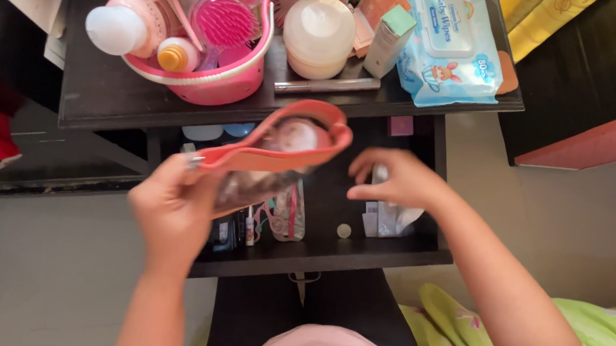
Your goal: The person removes various cosmetic items from a pink makeup bag, wipes them with a white wipe, and places them into an open drawer. Items handled include a hair tie, makeup brush, foundation bottle, and small jars. The person continues sorting and placing items into the drawer throughout the clip.
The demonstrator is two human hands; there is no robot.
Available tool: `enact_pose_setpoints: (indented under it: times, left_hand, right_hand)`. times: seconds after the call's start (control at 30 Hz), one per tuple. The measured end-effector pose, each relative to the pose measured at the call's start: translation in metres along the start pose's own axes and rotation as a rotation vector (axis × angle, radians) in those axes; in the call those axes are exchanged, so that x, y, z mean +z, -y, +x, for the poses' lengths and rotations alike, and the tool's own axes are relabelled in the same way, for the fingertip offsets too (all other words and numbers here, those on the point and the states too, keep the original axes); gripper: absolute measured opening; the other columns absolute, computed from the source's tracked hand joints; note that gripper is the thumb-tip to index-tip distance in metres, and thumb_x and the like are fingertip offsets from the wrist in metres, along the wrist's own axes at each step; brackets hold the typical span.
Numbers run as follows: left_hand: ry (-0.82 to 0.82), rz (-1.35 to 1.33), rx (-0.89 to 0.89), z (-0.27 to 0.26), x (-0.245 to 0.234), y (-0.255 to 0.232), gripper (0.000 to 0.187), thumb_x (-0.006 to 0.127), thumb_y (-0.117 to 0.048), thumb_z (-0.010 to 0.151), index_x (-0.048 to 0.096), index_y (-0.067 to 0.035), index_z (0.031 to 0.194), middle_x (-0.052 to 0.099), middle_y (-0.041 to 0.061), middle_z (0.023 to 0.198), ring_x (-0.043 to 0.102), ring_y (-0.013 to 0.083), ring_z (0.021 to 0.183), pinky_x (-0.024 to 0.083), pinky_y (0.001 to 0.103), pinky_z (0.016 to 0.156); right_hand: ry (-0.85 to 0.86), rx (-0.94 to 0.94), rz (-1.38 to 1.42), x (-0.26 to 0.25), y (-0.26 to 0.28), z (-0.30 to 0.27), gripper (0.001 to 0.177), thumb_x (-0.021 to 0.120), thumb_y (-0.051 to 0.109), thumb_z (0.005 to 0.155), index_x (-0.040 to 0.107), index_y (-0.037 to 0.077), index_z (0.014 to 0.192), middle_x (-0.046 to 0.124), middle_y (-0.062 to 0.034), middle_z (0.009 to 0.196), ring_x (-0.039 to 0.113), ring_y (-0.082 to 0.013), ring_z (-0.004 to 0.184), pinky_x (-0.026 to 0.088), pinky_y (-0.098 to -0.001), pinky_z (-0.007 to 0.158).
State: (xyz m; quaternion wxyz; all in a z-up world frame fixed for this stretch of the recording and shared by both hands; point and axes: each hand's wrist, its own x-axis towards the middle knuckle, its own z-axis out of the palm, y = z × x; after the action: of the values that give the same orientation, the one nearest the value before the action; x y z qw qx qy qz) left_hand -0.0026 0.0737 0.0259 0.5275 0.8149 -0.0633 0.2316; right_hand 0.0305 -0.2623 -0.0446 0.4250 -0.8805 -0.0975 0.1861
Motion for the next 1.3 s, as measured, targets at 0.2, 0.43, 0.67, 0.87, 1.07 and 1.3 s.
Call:
enact_pose_setpoints:
  times: [0.2,0.43,0.67,0.87,1.07,1.3]
  left_hand:
    - [-0.025,0.008,-0.005,-0.014,-0.027,0.038,0.005,0.083,-0.011,0.093,0.078,-0.011,0.092,0.070,0.005,0.071,0.059,0.0074,0.068,0.053,0.030,0.073]
    - [0.053,-0.038,-0.034,-0.021,0.006,0.009,0.012,0.068,-0.019,0.098,0.077,-0.012,0.095,0.073,0.011,0.075,0.072,0.0304,0.069,0.055,0.040,0.066]
    - [0.216,-0.209,0.057,-0.019,0.051,-0.017,0.012,0.067,-0.009,0.095,0.077,-0.016,0.095,0.078,0.004,0.082,0.077,0.0310,0.081,0.060,0.038,0.074]
    - [0.262,-0.005,0.113,-0.033,0.064,-0.013,0.011,0.066,-0.021,0.099,0.075,-0.021,0.092,0.076,-0.001,0.080,0.075,0.0252,0.077,0.059,0.036,0.071]
    - [0.266,0.049,0.187,-0.039,0.072,0.000,0.005,0.071,-0.016,0.096,0.072,-0.018,0.092,0.074,0.002,0.075,0.074,0.0266,0.072,0.060,0.036,0.063]
    - [0.165,0.137,0.218,-0.033,0.079,-0.008,0.010,0.070,-0.022,0.096,0.072,-0.022,0.106,0.077,0.003,0.084,0.075,0.0286,0.081,0.060,0.040,0.067]
  right_hand:
    - [0.028,0.137,-0.300,0.009,0.026,-0.009,0.017,0.073,0.032,0.086,0.080,0.020,0.095,0.081,-0.0011,0.083,0.076,-0.0340,0.089,0.058,-0.0466,0.084]
    - [-0.421,-0.077,-0.122,-0.024,0.116,-0.039,0.004,0.077,0.028,0.088,0.077,0.027,0.091,0.075,0.0064,0.071,0.073,-0.0146,0.073,0.057,-0.0297,0.076]
    - [-0.403,-0.510,-0.141,0.002,0.166,-0.018,0.023,0.073,0.028,0.094,0.076,0.016,0.113,0.074,-0.0029,0.079,0.073,-0.0265,0.076,0.059,-0.0371,0.075]
    - [-0.215,-0.190,-0.352,-0.006,0.186,-0.014,0.020,0.075,0.040,0.083,0.078,0.020,0.084,0.071,0.0012,0.075,0.072,-0.0307,0.073,0.060,-0.0440,0.067]
    - [-0.286,-0.298,-0.644,-0.001,0.170,-0.018,0.010,0.072,0.032,0.083,0.072,0.024,0.078,0.068,0.0070,0.074,0.071,-0.0274,0.069,0.060,-0.0420,0.060]
    - [-0.715,-0.600,-0.829,0.007,0.146,-0.008,0.010,0.068,0.028,0.079,0.059,0.023,0.078,0.051,0.0063,0.073,0.061,-0.0217,0.055,0.052,-0.0319,0.051]
